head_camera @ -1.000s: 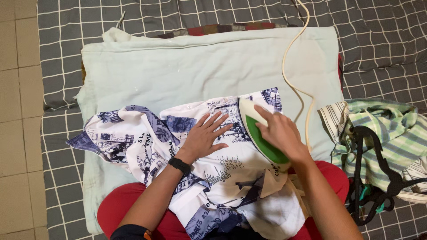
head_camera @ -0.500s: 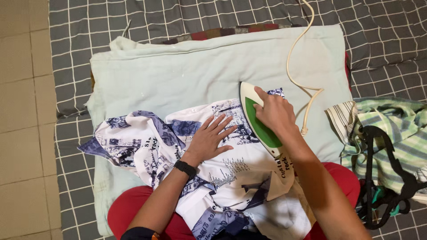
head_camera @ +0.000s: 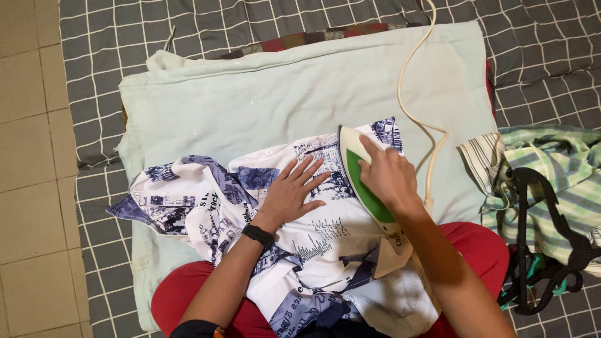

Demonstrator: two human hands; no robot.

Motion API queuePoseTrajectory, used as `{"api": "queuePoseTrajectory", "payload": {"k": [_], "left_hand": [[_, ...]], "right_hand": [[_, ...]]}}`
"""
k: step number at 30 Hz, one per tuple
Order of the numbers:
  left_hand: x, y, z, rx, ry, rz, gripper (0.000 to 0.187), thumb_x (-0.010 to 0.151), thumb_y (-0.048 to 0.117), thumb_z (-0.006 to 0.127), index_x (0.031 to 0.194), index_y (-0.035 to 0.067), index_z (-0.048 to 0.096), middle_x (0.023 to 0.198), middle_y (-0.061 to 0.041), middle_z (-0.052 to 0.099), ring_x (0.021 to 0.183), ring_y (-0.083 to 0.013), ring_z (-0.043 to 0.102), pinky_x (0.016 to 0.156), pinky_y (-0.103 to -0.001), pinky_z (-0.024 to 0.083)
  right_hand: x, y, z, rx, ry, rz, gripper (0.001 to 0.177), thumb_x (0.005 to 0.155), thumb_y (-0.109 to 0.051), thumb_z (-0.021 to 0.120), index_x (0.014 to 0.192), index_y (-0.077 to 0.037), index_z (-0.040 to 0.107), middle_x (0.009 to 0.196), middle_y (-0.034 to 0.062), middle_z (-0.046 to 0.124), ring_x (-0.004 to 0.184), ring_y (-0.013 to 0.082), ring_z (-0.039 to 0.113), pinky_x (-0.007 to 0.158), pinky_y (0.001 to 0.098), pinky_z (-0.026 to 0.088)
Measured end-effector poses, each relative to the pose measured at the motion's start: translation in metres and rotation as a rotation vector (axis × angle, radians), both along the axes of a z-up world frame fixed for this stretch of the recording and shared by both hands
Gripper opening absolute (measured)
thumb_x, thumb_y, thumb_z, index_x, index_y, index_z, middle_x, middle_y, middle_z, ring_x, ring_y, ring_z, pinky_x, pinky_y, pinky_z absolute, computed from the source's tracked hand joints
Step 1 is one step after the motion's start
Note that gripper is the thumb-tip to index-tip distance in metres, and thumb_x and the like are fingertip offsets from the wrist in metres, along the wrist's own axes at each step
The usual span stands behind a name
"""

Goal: The person sits cross-legged on a bed, moves a striped cloth aside, and irons a white shirt with a blue pattern using a green and white iron. They smooth the fabric with their hands and move the iron across different sections of the shirt.

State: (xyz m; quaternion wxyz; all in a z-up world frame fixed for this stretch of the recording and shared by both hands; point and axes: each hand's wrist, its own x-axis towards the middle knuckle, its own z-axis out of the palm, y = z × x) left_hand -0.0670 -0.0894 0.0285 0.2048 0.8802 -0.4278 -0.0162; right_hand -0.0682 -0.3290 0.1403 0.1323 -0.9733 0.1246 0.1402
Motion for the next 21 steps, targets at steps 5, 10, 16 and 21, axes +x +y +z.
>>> {"api": "queuePoseTrajectory", "payload": {"k": [5, 10, 16, 21], "left_hand": [[0.002, -0.001, 0.000, -0.006, -0.010, 0.007, 0.071, 0.097, 0.063, 0.051, 0.157, 0.025, 0.043, 0.165, -0.006, 0.037, 0.155, -0.0266, 0.027, 0.127, -0.048, 0.018], [-0.002, 0.004, -0.001, 0.046, -0.034, 0.123, 0.070, 0.096, 0.062, 0.051, 0.156, 0.026, 0.043, 0.165, -0.007, 0.036, 0.153, -0.0261, 0.028, 0.123, -0.055, 0.015], [-0.013, 0.026, 0.003, 0.046, -0.045, 0.312, 0.069, 0.098, 0.059, 0.052, 0.157, 0.025, 0.043, 0.164, -0.008, 0.036, 0.154, -0.0287, 0.030, 0.124, -0.057, 0.015], [-0.015, 0.024, 0.002, -0.001, -0.049, 0.378, 0.063, 0.100, 0.049, 0.054, 0.157, 0.023, 0.044, 0.165, -0.010, 0.037, 0.153, -0.0280, 0.032, 0.125, -0.058, 0.016]], "right_hand": [[0.034, 0.001, -0.004, 0.019, -0.049, 0.038, 0.058, 0.090, -0.028, 0.069, 0.147, -0.024, 0.056, 0.089, 0.0268, 0.071, 0.085, 0.0455, 0.072, 0.078, 0.0537, 0.058], [0.015, -0.011, -0.002, 0.048, -0.015, 0.132, 0.058, 0.092, -0.029, 0.067, 0.148, -0.026, 0.054, 0.091, 0.0272, 0.070, 0.084, 0.0448, 0.072, 0.077, 0.0545, 0.058], [-0.029, -0.023, 0.005, -0.001, 0.031, 0.150, 0.062, 0.091, -0.029, 0.066, 0.151, -0.029, 0.050, 0.095, 0.0289, 0.069, 0.086, 0.0469, 0.071, 0.078, 0.0551, 0.057], [-0.004, -0.011, 0.002, 0.010, -0.023, 0.144, 0.058, 0.093, -0.029, 0.066, 0.149, -0.027, 0.051, 0.095, 0.0314, 0.068, 0.083, 0.0480, 0.071, 0.075, 0.0546, 0.058]]}}
